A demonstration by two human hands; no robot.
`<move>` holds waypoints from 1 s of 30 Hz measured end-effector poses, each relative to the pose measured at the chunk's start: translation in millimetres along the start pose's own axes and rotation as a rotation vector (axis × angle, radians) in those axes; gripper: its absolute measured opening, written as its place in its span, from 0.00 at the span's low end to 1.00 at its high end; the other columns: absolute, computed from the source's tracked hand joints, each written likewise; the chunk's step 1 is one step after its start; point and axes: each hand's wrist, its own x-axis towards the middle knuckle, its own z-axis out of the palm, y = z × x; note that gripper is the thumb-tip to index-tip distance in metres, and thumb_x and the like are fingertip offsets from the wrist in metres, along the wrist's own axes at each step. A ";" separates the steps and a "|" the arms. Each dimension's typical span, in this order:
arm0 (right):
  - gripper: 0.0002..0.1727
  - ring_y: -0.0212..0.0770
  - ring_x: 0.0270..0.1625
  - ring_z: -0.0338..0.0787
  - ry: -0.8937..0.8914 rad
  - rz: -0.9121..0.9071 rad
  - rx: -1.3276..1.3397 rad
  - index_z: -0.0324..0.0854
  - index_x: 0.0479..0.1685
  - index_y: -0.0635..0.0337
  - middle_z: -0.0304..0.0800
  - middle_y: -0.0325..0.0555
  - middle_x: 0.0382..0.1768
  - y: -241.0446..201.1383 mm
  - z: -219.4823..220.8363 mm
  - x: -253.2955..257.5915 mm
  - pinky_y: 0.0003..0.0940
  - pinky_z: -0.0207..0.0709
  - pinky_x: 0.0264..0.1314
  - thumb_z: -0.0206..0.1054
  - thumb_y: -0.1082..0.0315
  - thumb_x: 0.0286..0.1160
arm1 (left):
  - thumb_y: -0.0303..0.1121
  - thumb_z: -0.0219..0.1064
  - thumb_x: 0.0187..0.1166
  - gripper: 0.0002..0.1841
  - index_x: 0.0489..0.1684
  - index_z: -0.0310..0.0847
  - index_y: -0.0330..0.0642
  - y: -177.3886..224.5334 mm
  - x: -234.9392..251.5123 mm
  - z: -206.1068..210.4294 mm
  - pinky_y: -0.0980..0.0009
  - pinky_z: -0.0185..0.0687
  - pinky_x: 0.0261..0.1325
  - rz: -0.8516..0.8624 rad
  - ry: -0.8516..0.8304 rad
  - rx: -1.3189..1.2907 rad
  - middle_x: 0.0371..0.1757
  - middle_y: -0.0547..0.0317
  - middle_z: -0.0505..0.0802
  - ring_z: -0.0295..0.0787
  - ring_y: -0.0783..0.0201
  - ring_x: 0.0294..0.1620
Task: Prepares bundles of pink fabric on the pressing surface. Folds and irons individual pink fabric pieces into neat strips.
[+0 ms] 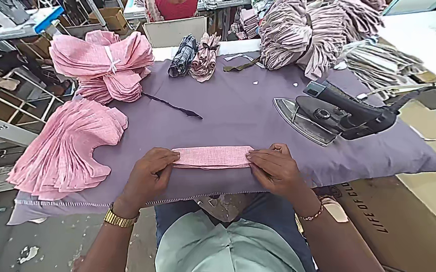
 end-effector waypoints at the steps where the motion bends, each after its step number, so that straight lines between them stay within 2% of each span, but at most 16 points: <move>1: 0.13 0.35 0.60 0.92 0.000 0.001 -0.034 0.95 0.52 0.49 0.98 0.36 0.54 -0.6 2.6 0.6 0.51 0.72 0.69 0.65 0.63 0.80 | 0.30 0.59 0.82 0.16 0.56 0.94 0.48 1.3 1.0 0.8 0.60 0.80 0.77 -0.014 0.001 0.010 0.61 0.64 0.95 0.87 0.63 0.69; 6: 0.15 0.34 0.58 0.90 0.035 0.126 -0.027 0.94 0.51 0.47 0.97 0.33 0.52 -5.6 10.4 3.8 0.50 0.71 0.64 0.60 0.65 0.77 | 0.29 0.60 0.80 0.16 0.53 0.95 0.53 1.9 6.4 -5.4 0.62 0.83 0.74 -0.075 -0.021 -0.041 0.58 0.68 0.96 0.89 0.66 0.66; 12: 0.15 0.32 0.59 0.90 -0.011 0.271 0.029 0.92 0.50 0.44 0.96 0.29 0.52 -8.5 6.0 8.5 0.55 0.69 0.65 0.60 0.64 0.73 | 0.29 0.60 0.83 0.15 0.50 0.96 0.54 -3.2 14.3 -13.3 0.59 0.80 0.78 -0.012 -0.116 -0.082 0.60 0.67 0.96 0.88 0.65 0.69; 19: 0.17 0.33 0.65 0.87 -0.128 0.240 -0.065 0.94 0.47 0.41 0.94 0.25 0.59 -10.8 2.2 10.8 0.55 0.65 0.64 0.57 0.64 0.77 | 0.33 0.56 0.87 0.19 0.60 0.93 0.67 -0.7 15.3 -13.5 0.60 0.77 0.76 0.038 -0.242 0.125 0.72 0.67 0.90 0.83 0.62 0.73; 24: 0.17 0.34 0.66 0.87 -0.145 0.223 -0.088 0.94 0.49 0.41 0.94 0.25 0.61 -12.1 0.0 9.6 0.54 0.65 0.65 0.57 0.64 0.79 | 0.33 0.56 0.87 0.20 0.64 0.91 0.69 5.1 19.6 -16.6 0.59 0.79 0.73 0.061 -0.312 0.248 0.74 0.67 0.88 0.83 0.59 0.73; 30: 0.16 0.29 0.66 0.87 -0.067 0.371 0.080 0.95 0.47 0.41 0.95 0.24 0.60 -13.1 -1.5 10.1 0.53 0.67 0.67 0.60 0.64 0.75 | 0.32 0.53 0.88 0.22 0.71 0.87 0.68 1.1 24.1 -24.4 0.59 0.80 0.73 0.085 -0.365 0.240 0.75 0.70 0.88 0.83 0.60 0.74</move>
